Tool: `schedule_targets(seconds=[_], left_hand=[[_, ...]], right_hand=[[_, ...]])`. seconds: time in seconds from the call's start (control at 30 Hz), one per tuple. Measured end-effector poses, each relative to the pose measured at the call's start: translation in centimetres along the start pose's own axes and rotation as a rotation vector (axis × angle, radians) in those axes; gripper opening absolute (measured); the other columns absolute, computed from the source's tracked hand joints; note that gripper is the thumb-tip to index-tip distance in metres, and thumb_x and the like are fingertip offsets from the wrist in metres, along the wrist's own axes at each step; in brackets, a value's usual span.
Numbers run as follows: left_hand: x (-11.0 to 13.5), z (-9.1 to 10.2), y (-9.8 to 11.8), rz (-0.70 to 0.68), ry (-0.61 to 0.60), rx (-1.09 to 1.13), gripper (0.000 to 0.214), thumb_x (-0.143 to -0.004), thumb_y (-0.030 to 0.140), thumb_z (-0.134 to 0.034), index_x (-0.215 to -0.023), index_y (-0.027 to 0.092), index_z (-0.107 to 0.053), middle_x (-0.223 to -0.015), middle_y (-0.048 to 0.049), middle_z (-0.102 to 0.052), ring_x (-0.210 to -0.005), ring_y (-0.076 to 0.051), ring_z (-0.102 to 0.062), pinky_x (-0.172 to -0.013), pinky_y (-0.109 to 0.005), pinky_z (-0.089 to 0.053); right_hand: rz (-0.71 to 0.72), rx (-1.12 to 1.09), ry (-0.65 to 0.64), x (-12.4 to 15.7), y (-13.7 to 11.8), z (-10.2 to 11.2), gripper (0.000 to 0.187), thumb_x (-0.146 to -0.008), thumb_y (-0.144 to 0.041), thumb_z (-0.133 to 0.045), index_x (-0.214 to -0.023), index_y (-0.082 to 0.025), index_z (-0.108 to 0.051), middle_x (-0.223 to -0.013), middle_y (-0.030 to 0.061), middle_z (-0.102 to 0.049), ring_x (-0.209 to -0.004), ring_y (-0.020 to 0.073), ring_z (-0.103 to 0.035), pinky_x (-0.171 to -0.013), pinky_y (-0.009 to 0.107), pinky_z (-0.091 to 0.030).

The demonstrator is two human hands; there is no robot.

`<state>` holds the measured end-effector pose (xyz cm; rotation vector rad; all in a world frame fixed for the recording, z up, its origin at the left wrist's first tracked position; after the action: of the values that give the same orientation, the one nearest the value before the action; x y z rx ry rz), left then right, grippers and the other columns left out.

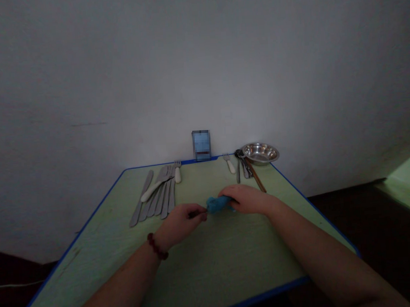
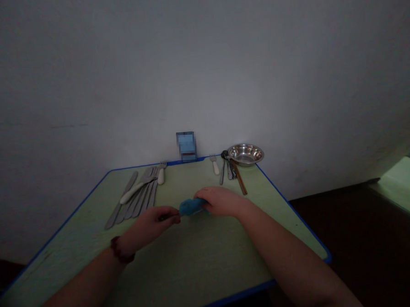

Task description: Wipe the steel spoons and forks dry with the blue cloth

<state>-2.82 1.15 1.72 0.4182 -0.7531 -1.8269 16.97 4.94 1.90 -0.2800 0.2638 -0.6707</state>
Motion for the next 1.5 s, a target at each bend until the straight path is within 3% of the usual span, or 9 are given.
schedule_targets(seconds=[0.17,0.4,0.67,0.83,1.1,1.2,1.5], left_hand=[[0.0,0.3,0.1,0.056,0.034,0.163,0.025,-0.066,0.034,-0.048,-0.072,0.017,-0.065,-0.072,-0.0018,-0.064,-0.070,-0.016,-0.055,-0.065,-0.025,-0.039],[0.0,0.3,0.3,0.167,0.050,0.327,0.025,-0.064,0.035,-0.052,-0.072,0.014,-0.063,-0.053,0.0031,-0.050,-0.048,-0.009,-0.039,-0.047,-0.021,-0.029],[0.0,0.1,0.0,0.203,0.057,0.505,0.024,-0.064,0.034,-0.053,-0.072,0.013,-0.061,-0.052,0.0038,-0.047,-0.046,-0.006,-0.032,-0.044,-0.020,-0.023],[-0.1,-0.1,-0.1,0.231,0.108,0.588,0.023,-0.062,0.034,-0.056,-0.072,0.013,-0.061,-0.059,0.0016,-0.052,-0.048,-0.006,-0.035,-0.047,-0.020,-0.027],[0.0,-0.1,0.2,0.230,0.148,0.642,0.022,-0.061,0.034,-0.056,-0.069,0.013,-0.061,-0.054,0.0025,-0.051,-0.046,-0.006,-0.035,-0.044,-0.019,-0.027],[-0.1,-0.2,0.0,0.221,0.161,0.645,0.025,-0.061,0.035,-0.056,-0.073,0.014,-0.061,-0.064,-0.0006,-0.057,-0.048,-0.006,-0.038,-0.045,-0.020,-0.030],[-0.3,-0.3,-0.2,0.222,0.233,0.701,0.024,-0.062,0.034,-0.056,-0.074,0.014,-0.060,-0.065,-0.0002,-0.058,-0.047,-0.005,-0.036,-0.043,-0.019,-0.026]], right_hand=[[-0.049,-0.045,0.100,-0.1,0.5,0.5,0.023,-0.073,-0.015,-0.046,-0.095,-0.014,-0.052,-0.089,0.0077,-0.059,-0.082,0.0171,-0.053,-0.071,0.028,-0.039],[-0.128,-0.136,0.237,-0.3,1.1,0.7,0.023,-0.074,-0.020,-0.047,-0.097,-0.015,-0.052,-0.086,0.0063,-0.059,-0.077,0.0148,-0.053,-0.066,0.025,-0.037],[-0.231,-0.209,0.393,-0.4,1.2,0.6,0.019,-0.075,-0.029,-0.048,-0.087,-0.015,-0.053,-0.073,0.0031,-0.058,-0.065,0.0127,-0.051,-0.057,0.023,-0.036],[-0.301,-0.266,0.472,-0.5,1.3,0.3,0.023,-0.075,-0.029,-0.048,-0.092,-0.015,-0.052,-0.079,0.0045,-0.060,-0.070,0.0140,-0.053,-0.061,0.025,-0.038],[-0.409,-0.361,0.576,-0.7,1.3,-0.2,0.026,-0.074,-0.032,-0.048,-0.094,-0.016,-0.052,-0.080,0.0054,-0.061,-0.070,0.0158,-0.054,-0.062,0.028,-0.041],[-0.431,-0.400,0.619,-0.7,1.2,-0.3,0.026,-0.074,-0.032,-0.049,-0.095,-0.017,-0.053,-0.081,0.0058,-0.061,-0.071,0.0164,-0.055,-0.063,0.029,-0.042],[-0.510,-0.581,0.650,-1.1,1.6,-1.4,0.028,-0.073,-0.032,-0.050,-0.096,-0.016,-0.054,-0.088,0.0070,-0.062,-0.080,0.0177,-0.056,-0.072,0.033,-0.044]])
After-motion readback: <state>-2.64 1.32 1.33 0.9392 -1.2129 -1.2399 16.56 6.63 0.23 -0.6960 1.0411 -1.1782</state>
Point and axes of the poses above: each hand's wrist, its own x-axis away from the middle knuckle, its own z-axis out of the back of the hand, y = z × x, the point moved 1 cm from there along -x, towards the middle knuckle
